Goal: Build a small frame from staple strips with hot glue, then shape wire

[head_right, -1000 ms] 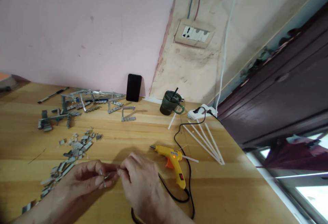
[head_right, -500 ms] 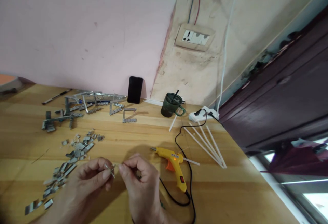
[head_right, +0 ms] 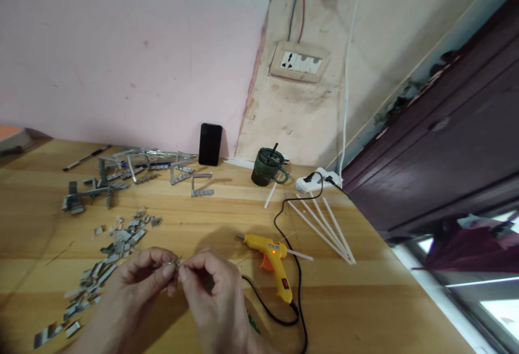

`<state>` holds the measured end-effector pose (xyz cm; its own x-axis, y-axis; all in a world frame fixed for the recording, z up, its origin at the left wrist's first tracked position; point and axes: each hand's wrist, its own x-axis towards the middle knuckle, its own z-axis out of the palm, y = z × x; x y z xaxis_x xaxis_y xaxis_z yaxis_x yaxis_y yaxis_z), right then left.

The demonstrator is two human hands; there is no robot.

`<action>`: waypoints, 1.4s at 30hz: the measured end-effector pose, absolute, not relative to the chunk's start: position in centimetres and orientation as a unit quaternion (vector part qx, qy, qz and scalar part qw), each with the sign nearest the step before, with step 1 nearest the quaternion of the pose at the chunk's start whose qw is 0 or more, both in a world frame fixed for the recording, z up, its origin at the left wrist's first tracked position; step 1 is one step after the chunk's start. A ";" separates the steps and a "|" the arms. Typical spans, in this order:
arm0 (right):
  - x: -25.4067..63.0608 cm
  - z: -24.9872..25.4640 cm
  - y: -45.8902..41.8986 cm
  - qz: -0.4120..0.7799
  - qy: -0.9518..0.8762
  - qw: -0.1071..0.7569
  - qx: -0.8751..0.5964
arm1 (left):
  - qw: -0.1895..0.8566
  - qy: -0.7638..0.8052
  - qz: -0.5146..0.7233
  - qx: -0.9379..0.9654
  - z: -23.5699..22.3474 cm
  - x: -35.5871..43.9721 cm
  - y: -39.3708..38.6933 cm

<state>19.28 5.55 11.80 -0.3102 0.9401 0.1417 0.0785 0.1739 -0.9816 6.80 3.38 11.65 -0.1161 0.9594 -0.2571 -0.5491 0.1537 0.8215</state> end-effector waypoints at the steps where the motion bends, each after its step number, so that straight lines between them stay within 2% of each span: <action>1: 19.3 11.9 5.5 0.509 -0.635 0.418 -0.404 | 0.613 0.441 0.609 0.244 11.5 6.7 3.4; 7: 19.3 12.1 5.4 0.517 -0.637 0.377 -0.429 | 0.563 0.473 0.607 0.302 10.8 6.4 3.6; 12: 19.7 12.6 5.6 0.420 -0.725 0.347 -0.421 | 0.537 0.475 0.606 0.346 10.4 6.2 3.4; 14: 19.9 12.9 5.7 0.416 -0.742 0.322 -0.414 | 0.529 0.468 0.608 0.363 10.3 6.2 3.3; 22: 20.0 12.7 6.2 0.629 -0.613 0.297 -0.375 | 0.476 0.476 0.649 0.354 10.8 7.0 2.6; 30: 20.6 12.6 6.6 0.604 -0.644 0.283 -0.375 | 0.583 0.453 0.626 0.252 11.6 7.5 2.3; 37: 20.6 12.8 6.2 0.563 -0.661 0.265 -0.419 | 0.595 0.448 0.610 0.270 11.4 7.0 2.6; 42: 20.7 12.4 6.3 0.615 -0.630 0.251 -0.401 | 0.584 0.451 0.622 0.260 11.4 7.2 2.6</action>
